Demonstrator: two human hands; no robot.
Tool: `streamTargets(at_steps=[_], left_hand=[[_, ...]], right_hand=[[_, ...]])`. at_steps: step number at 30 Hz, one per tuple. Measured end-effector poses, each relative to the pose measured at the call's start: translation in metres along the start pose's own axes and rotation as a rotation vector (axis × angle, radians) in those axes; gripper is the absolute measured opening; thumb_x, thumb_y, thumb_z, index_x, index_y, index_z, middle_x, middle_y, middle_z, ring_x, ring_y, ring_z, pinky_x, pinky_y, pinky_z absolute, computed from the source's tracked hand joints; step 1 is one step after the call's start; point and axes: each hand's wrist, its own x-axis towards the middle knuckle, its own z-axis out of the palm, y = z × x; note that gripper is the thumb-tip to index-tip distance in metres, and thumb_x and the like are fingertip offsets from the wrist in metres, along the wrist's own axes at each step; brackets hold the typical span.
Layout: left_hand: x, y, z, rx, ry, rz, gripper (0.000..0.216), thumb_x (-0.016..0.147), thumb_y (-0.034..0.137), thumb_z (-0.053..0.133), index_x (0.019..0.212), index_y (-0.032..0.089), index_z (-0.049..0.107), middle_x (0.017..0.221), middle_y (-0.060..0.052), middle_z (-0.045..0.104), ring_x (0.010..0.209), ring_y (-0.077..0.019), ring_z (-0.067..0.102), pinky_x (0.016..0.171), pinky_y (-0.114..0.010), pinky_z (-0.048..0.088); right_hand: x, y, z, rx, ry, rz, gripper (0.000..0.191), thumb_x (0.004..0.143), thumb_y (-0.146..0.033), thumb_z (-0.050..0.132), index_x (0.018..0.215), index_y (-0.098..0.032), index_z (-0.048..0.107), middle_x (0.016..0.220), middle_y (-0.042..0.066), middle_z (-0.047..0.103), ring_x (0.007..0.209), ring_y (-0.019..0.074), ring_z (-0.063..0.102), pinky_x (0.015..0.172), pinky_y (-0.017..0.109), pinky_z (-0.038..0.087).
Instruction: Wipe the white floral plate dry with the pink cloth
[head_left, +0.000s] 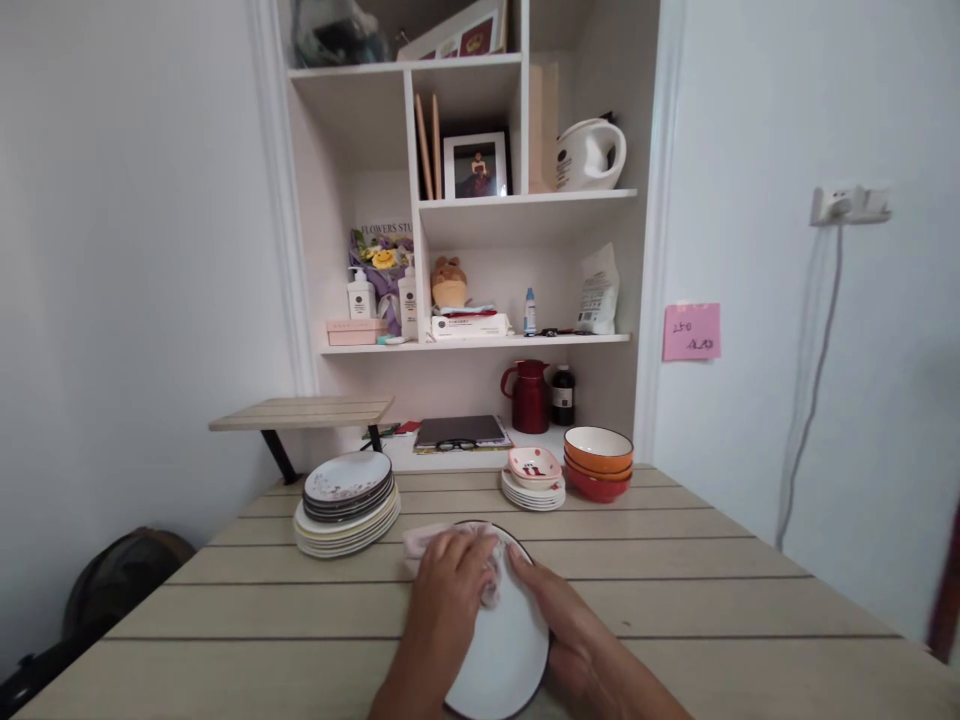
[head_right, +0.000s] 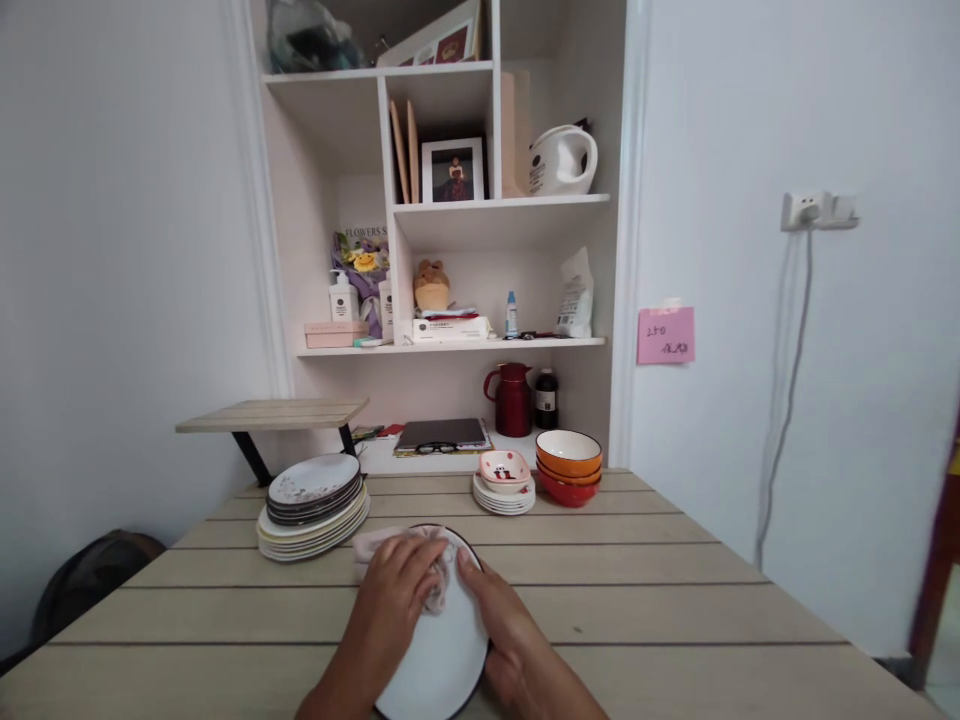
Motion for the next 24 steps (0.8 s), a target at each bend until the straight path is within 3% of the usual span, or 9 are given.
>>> streamTargets(at_steps=[5,11,14,19,24], left_hand=[[0.000,0.001,0.000,-0.223,-0.120,0.026,0.050,0.079,0.005,0.062,0.124,0.027,0.057,0.123,-0.004,0.065,0.121,-0.0215,0.054,0.109,-0.048,0.041],[-0.006,0.002,0.004,-0.482,-0.182,-0.114,0.059,0.075,-0.002,0.055,0.127,0.027,0.053,0.145,-0.007,0.049,0.134,-0.0219,0.044,0.112,-0.049,0.037],[-0.007,0.004,0.004,-0.491,-0.214,-0.132,0.053,0.074,-0.002,0.054,0.119,0.027,0.059,0.144,-0.006,0.050,0.134,-0.0211,0.044,0.112,-0.048,0.037],[-0.002,0.012,-0.002,-0.484,-0.253,-0.024,0.031,0.081,0.003,0.056,0.096,0.026,0.069,0.129,-0.004,0.063,0.123,-0.0195,0.055,0.107,-0.040,0.043],[0.002,0.013,0.003,-0.285,-0.144,0.147,0.036,0.085,0.005,0.054,0.110,0.028,0.066,0.119,0.001,0.069,0.114,-0.0153,0.061,0.110,-0.039,0.041]], right_hand=[[0.004,-0.005,-0.005,0.026,0.047,-0.011,0.040,0.070,-0.041,0.077,0.093,-0.010,0.067,0.073,0.012,0.076,0.062,0.0221,0.068,0.068,0.034,0.051],[0.004,-0.017,-0.009,0.011,0.079,-0.007,0.044,0.075,-0.043,0.072,0.103,-0.011,0.065,0.079,0.012,0.076,0.069,0.0253,0.070,0.072,0.038,0.052],[0.005,-0.019,-0.010,-0.004,0.092,0.006,0.043,0.076,-0.045,0.071,0.101,-0.010,0.066,0.079,0.013,0.076,0.069,0.0262,0.070,0.072,0.039,0.051],[0.008,-0.015,-0.013,0.047,0.069,0.015,0.039,0.073,-0.043,0.074,0.092,-0.010,0.068,0.074,0.011,0.075,0.066,0.0229,0.068,0.073,0.037,0.051],[0.007,-0.008,-0.009,0.000,0.038,0.030,0.045,0.073,-0.045,0.074,0.100,-0.010,0.068,0.077,0.011,0.075,0.068,0.0227,0.069,0.076,0.037,0.051]])
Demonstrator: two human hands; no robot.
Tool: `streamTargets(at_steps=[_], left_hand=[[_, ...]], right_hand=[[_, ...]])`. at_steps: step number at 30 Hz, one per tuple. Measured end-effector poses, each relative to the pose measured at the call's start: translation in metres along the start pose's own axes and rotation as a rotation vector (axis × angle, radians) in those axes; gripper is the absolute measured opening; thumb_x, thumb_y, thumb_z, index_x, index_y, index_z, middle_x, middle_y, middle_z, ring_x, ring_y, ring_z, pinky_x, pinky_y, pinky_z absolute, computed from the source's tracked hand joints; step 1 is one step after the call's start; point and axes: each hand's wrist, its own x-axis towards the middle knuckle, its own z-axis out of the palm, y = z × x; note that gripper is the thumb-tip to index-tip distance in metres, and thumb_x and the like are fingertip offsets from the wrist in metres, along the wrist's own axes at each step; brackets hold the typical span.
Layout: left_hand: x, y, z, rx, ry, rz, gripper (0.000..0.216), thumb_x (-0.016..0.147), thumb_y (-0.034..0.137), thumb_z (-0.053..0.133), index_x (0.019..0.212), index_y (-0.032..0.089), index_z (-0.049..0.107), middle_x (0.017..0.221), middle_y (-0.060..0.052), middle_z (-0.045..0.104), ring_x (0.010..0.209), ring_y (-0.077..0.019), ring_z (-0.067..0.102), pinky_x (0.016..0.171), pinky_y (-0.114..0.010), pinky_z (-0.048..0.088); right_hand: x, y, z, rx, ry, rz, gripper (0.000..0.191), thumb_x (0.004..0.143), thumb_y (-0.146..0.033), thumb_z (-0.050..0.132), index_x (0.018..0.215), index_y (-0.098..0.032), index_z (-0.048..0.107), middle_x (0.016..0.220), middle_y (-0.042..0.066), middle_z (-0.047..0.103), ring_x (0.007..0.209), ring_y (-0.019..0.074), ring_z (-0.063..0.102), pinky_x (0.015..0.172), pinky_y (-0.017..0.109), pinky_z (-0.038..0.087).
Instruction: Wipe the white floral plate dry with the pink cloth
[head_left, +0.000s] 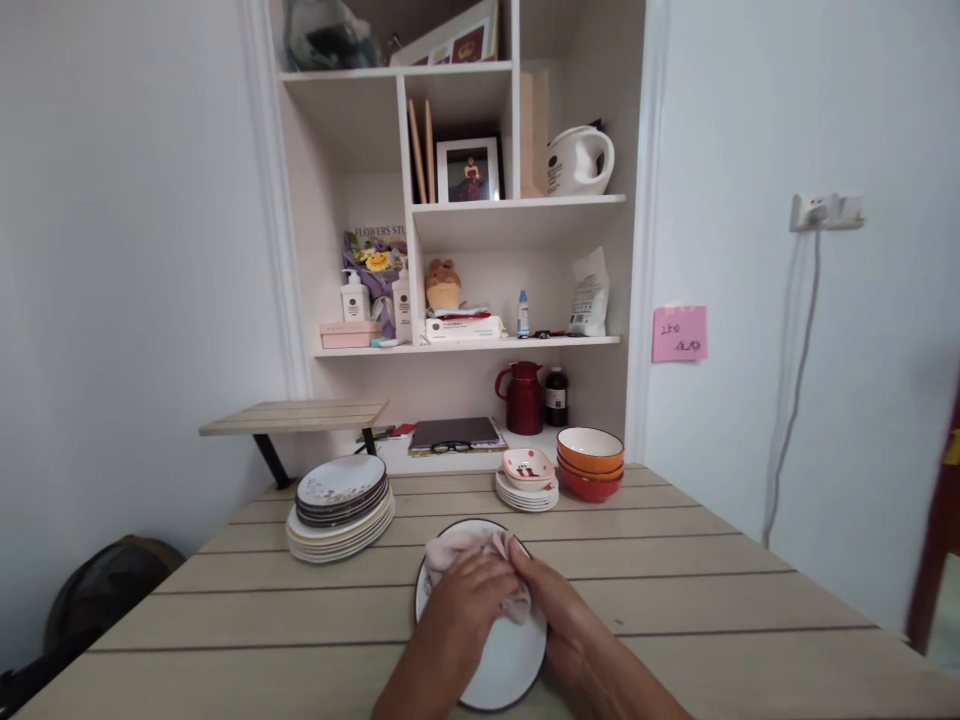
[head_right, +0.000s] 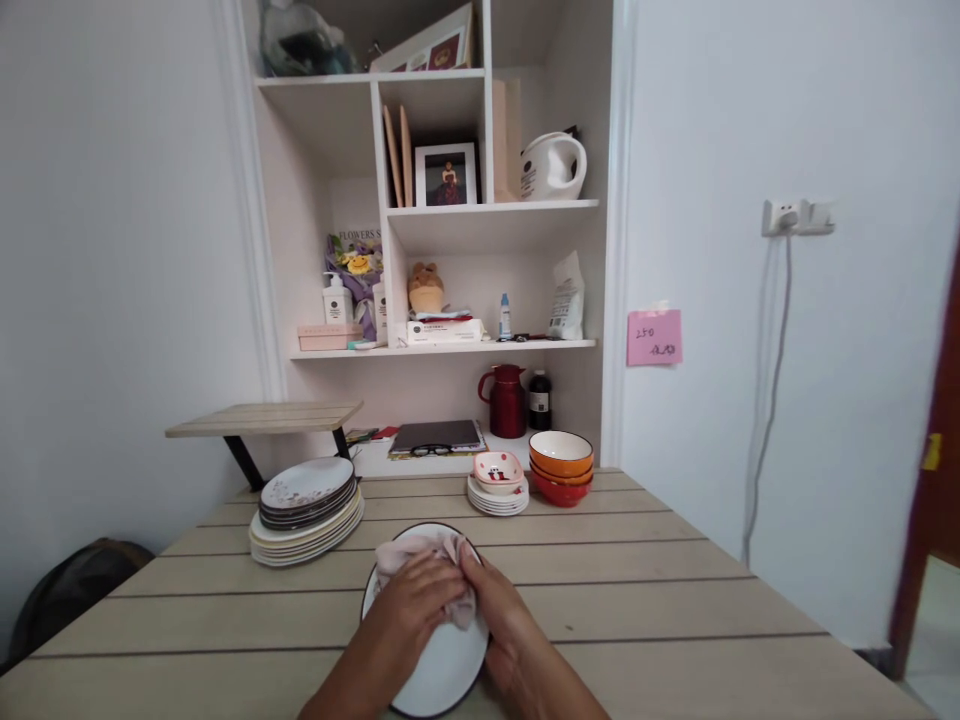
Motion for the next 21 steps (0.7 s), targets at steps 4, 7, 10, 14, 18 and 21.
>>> streamTargets(at_steps=[4,7,10,14,18,21], left_hand=[[-0.001,-0.019,0.008,0.290,0.147,-0.006,0.038,0.088,0.007,0.050,0.120,0.024,0.060,0.122,-0.003,0.067,0.114,-0.0201,0.061,0.107,-0.047,0.043],[-0.005,-0.033,0.009,0.405,0.201,-0.100,0.036,0.086,0.007,0.051,0.118,0.021,0.061,0.121,-0.007,0.067,0.110,-0.0235,0.062,0.095,-0.045,0.051],[-0.007,-0.035,0.010,0.420,0.173,-0.143,0.032,0.084,0.007,0.052,0.111,0.021,0.063,0.113,-0.006,0.070,0.103,-0.0241,0.065,0.088,-0.044,0.054],[-0.004,-0.014,0.020,0.335,0.131,-0.129,0.031,0.082,0.005,0.052,0.106,0.021,0.063,0.110,-0.005,0.070,0.100,-0.0242,0.065,0.086,-0.042,0.055],[0.001,0.016,0.028,0.145,0.135,-0.021,0.031,0.082,0.004,0.051,0.104,0.023,0.062,0.108,-0.004,0.070,0.097,-0.0212,0.064,0.084,-0.038,0.055],[0.005,0.021,0.025,0.050,0.061,0.073,0.028,0.084,0.006,0.050,0.103,0.024,0.062,0.109,-0.003,0.070,0.101,-0.0192,0.063,0.089,-0.036,0.053]], right_hand=[[-0.004,0.002,0.007,0.046,0.024,-0.040,0.048,0.074,-0.041,0.073,0.109,-0.010,0.066,0.086,0.014,0.077,0.082,0.0260,0.072,0.083,0.038,0.051],[-0.003,-0.001,0.007,0.105,0.081,-0.050,0.050,0.076,-0.042,0.071,0.111,-0.007,0.065,0.081,0.015,0.077,0.082,0.0288,0.072,0.085,0.041,0.052],[0.003,-0.009,0.001,0.159,0.189,-0.053,0.056,0.077,-0.046,0.069,0.116,-0.006,0.062,0.080,0.016,0.077,0.083,0.0316,0.072,0.085,0.044,0.052],[0.009,-0.024,-0.014,0.271,0.251,-0.164,0.058,0.078,-0.047,0.067,0.123,-0.011,0.058,0.085,0.013,0.078,0.088,0.0308,0.072,0.087,0.045,0.052],[0.010,-0.027,-0.021,0.293,0.194,-0.168,0.054,0.079,-0.051,0.065,0.113,-0.009,0.063,0.083,0.013,0.077,0.080,0.0295,0.072,0.079,0.043,0.054],[0.011,-0.016,-0.016,0.217,0.122,-0.070,0.050,0.076,-0.052,0.067,0.098,-0.007,0.067,0.078,0.015,0.076,0.071,0.0274,0.071,0.071,0.040,0.055]])
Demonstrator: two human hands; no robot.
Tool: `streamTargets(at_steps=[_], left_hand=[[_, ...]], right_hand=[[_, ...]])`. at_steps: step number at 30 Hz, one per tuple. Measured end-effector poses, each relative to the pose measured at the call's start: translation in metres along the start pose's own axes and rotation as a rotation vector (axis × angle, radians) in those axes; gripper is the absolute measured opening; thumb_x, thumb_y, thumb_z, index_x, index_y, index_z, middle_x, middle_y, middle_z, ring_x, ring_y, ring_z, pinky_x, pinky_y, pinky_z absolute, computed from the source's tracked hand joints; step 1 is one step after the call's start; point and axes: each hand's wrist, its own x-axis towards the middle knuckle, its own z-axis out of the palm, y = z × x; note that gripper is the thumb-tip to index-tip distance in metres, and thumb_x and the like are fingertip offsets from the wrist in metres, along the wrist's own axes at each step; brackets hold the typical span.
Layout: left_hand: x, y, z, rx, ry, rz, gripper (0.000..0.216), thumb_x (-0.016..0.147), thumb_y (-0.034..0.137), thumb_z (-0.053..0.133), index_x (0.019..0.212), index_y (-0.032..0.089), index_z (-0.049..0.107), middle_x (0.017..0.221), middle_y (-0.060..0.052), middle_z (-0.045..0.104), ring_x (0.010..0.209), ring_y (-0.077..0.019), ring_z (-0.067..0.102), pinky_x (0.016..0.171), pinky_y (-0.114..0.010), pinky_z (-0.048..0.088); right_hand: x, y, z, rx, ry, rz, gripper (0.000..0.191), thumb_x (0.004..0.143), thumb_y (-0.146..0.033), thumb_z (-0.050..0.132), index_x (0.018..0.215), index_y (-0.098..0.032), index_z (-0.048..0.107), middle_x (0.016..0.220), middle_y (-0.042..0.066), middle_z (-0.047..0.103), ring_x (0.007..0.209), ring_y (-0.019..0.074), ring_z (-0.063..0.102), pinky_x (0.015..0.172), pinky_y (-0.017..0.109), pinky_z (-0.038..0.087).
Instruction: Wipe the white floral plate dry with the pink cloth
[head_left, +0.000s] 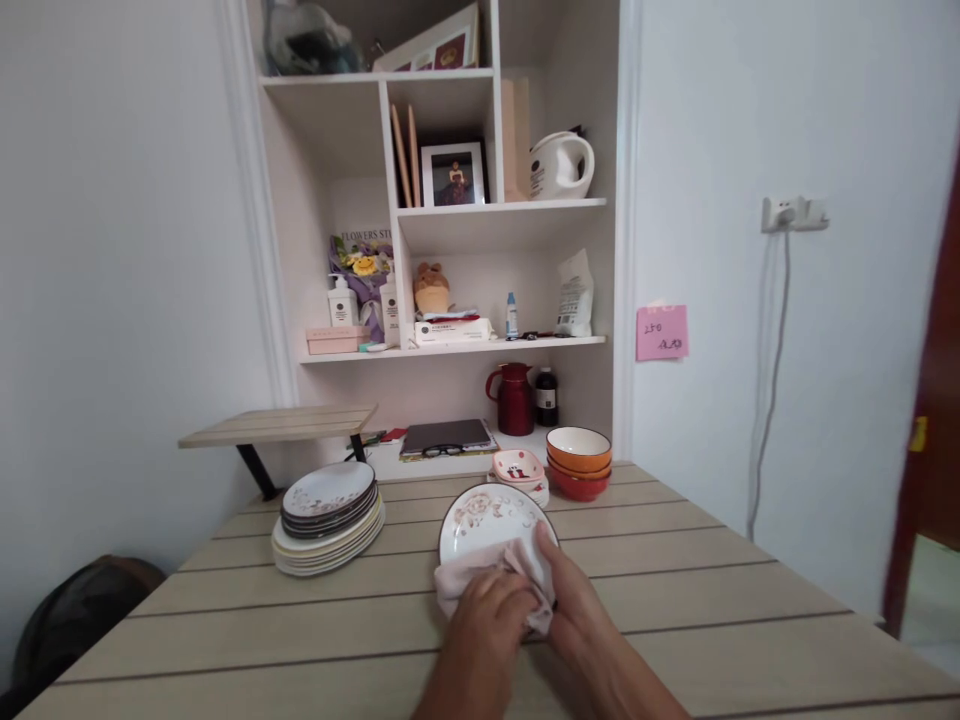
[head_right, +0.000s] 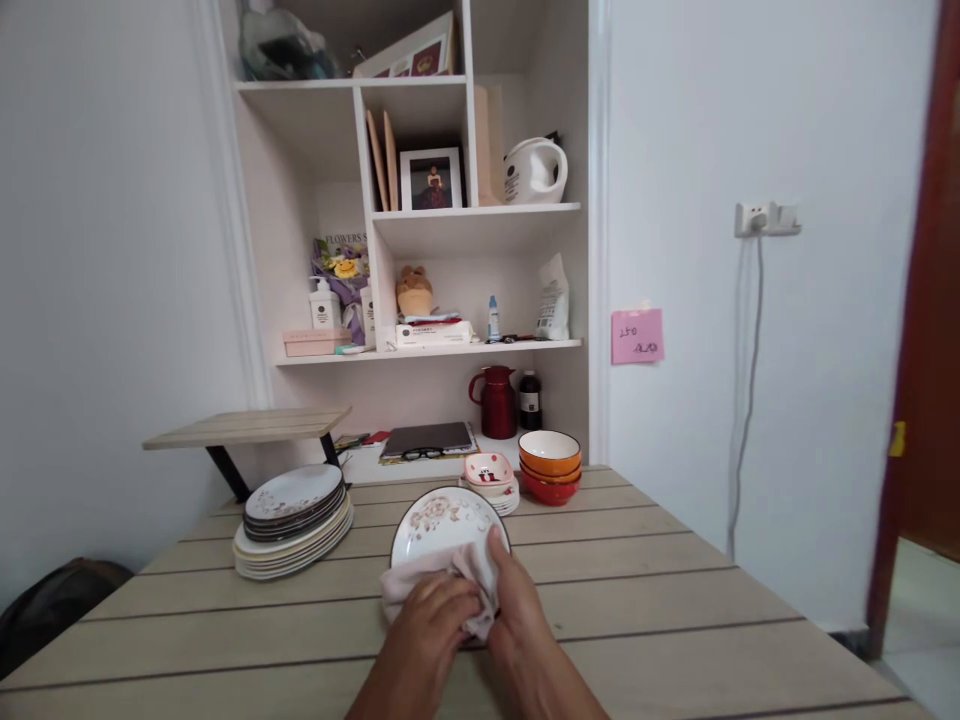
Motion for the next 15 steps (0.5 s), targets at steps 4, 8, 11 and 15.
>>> streamTargets(at_steps=[4,8,11,15], left_hand=[[0.002,-0.020,-0.006,0.156,0.021,-0.080,0.033,0.086,0.004,0.049,0.111,0.023,0.060,0.117,-0.003,0.068,0.110,-0.0203,0.061,0.108,-0.050,0.041],[0.001,-0.045,-0.011,0.364,0.101,-0.221,0.034,0.086,0.007,0.052,0.116,0.022,0.059,0.122,-0.006,0.066,0.113,-0.0241,0.061,0.109,-0.060,0.035],[-0.003,-0.049,-0.015,0.409,0.129,-0.303,0.033,0.084,0.005,0.052,0.113,0.019,0.061,0.120,-0.009,0.067,0.112,-0.0267,0.060,0.101,-0.055,0.044],[-0.005,-0.031,-0.014,0.299,0.067,-0.356,0.032,0.081,0.002,0.050,0.102,0.022,0.064,0.109,-0.004,0.068,0.104,-0.0229,0.061,0.090,-0.041,0.051]], right_hand=[[-0.002,0.020,0.010,-0.048,-0.008,-0.021,0.044,0.077,-0.042,0.071,0.102,-0.007,0.067,0.081,0.014,0.077,0.072,0.0243,0.072,0.073,0.035,0.055],[-0.005,0.023,0.012,-0.061,-0.002,-0.034,0.061,0.075,-0.045,0.071,0.121,-0.006,0.059,0.088,0.016,0.077,0.079,0.0291,0.073,0.079,0.041,0.055],[-0.005,0.017,0.008,-0.027,0.043,-0.024,0.072,0.074,-0.047,0.071,0.129,-0.004,0.053,0.086,0.018,0.077,0.085,0.0322,0.072,0.084,0.044,0.054],[0.000,0.001,0.002,0.046,0.093,-0.107,0.079,0.073,-0.050,0.072,0.133,-0.004,0.050,0.086,0.016,0.077,0.093,0.0343,0.071,0.088,0.046,0.053]])
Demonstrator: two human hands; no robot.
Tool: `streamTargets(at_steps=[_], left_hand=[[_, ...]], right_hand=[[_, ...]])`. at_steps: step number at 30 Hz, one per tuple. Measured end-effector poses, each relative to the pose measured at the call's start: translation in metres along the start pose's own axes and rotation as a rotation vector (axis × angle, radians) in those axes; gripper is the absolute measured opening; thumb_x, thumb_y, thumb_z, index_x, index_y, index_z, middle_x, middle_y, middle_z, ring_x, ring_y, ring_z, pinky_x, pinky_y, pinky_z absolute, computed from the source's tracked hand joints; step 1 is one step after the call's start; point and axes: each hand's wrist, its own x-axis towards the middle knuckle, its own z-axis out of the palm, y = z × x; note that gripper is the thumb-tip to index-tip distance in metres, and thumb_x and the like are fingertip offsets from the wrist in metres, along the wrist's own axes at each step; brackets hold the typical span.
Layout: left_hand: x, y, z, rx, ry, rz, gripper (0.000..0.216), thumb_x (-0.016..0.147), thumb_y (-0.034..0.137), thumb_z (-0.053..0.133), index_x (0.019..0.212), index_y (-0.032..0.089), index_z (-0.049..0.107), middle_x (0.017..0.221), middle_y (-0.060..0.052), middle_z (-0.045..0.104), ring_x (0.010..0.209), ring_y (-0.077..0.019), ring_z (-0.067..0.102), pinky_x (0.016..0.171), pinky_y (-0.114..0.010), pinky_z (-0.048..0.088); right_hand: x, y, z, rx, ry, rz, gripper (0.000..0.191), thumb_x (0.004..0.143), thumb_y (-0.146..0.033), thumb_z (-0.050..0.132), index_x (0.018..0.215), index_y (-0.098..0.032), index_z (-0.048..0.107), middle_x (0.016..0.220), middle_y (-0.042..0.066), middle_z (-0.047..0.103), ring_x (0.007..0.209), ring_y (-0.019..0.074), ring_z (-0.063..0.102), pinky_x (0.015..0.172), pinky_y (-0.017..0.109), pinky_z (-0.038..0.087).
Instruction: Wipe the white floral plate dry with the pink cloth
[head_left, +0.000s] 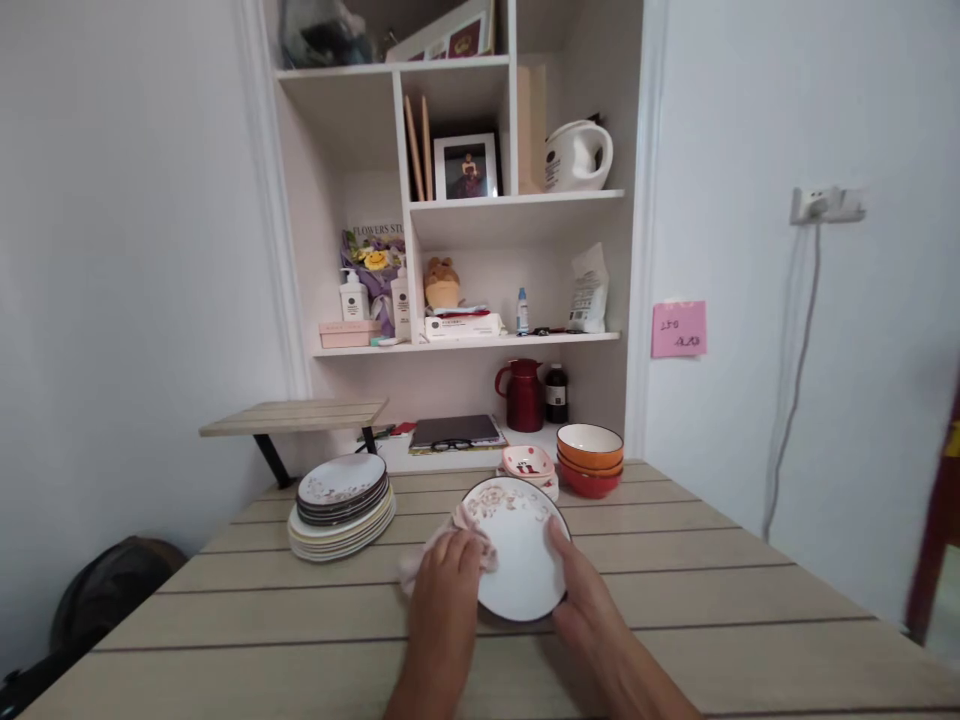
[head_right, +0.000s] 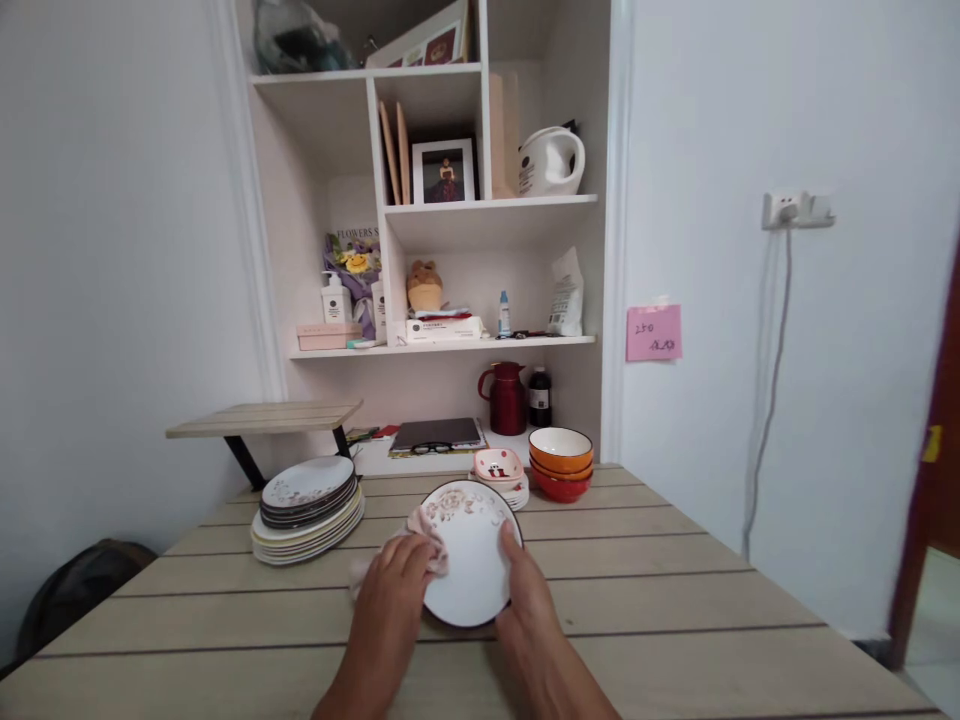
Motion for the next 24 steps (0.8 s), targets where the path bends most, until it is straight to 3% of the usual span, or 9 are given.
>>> streamTargets(at_steps=[4,8,14,19,24], left_hand=[[-0.005,0.023,-0.004,-0.184,-0.111,0.004,0.033,0.081,0.002,0.047,0.097,0.025,0.064,0.105,-0.002,0.067,0.100,-0.0208,0.059,0.086,-0.036,0.050],[-0.004,0.020,-0.008,-0.225,-0.140,0.011,0.034,0.078,0.001,0.048,0.097,0.025,0.064,0.105,-0.003,0.067,0.101,-0.0224,0.057,0.088,-0.038,0.047],[0.004,-0.014,-0.012,-0.280,0.143,-0.166,0.028,0.079,0.007,0.050,0.093,0.025,0.067,0.103,-0.005,0.067,0.099,-0.0260,0.055,0.090,-0.044,0.041],[0.003,-0.037,-0.014,-0.763,0.445,-0.553,0.010,0.071,0.021,0.066,0.081,0.024,0.066,0.095,-0.005,0.062,0.101,-0.0267,0.053,0.099,-0.044,0.036],[-0.002,-0.050,-0.010,-0.980,0.494,-0.792,0.033,0.071,0.044,0.071,0.093,0.022,0.058,0.093,-0.005,0.062,0.088,-0.0229,0.060,0.085,-0.040,0.047]], right_hand=[[0.004,-0.011,-0.003,0.051,0.005,-0.015,0.070,0.077,-0.049,0.067,0.132,-0.007,0.051,0.091,0.015,0.078,0.095,0.0332,0.071,0.090,0.047,0.053],[0.001,-0.008,0.000,0.022,-0.032,-0.017,0.069,0.077,-0.049,0.067,0.129,-0.006,0.054,0.095,0.016,0.077,0.099,0.0331,0.070,0.090,0.046,0.053],[-0.015,0.010,0.009,-0.096,-0.098,0.040,0.071,0.074,-0.048,0.071,0.129,-0.007,0.054,0.092,0.018,0.077,0.094,0.0333,0.071,0.088,0.047,0.053],[-0.021,0.015,0.010,-0.184,-0.086,0.050,0.063,0.074,-0.039,0.073,0.127,-0.009,0.054,0.086,0.016,0.077,0.081,0.0300,0.073,0.083,0.044,0.056],[-0.024,0.006,0.010,-0.252,-0.093,-0.029,0.062,0.072,-0.035,0.075,0.125,-0.009,0.056,0.084,0.015,0.078,0.079,0.0297,0.074,0.080,0.043,0.057]])
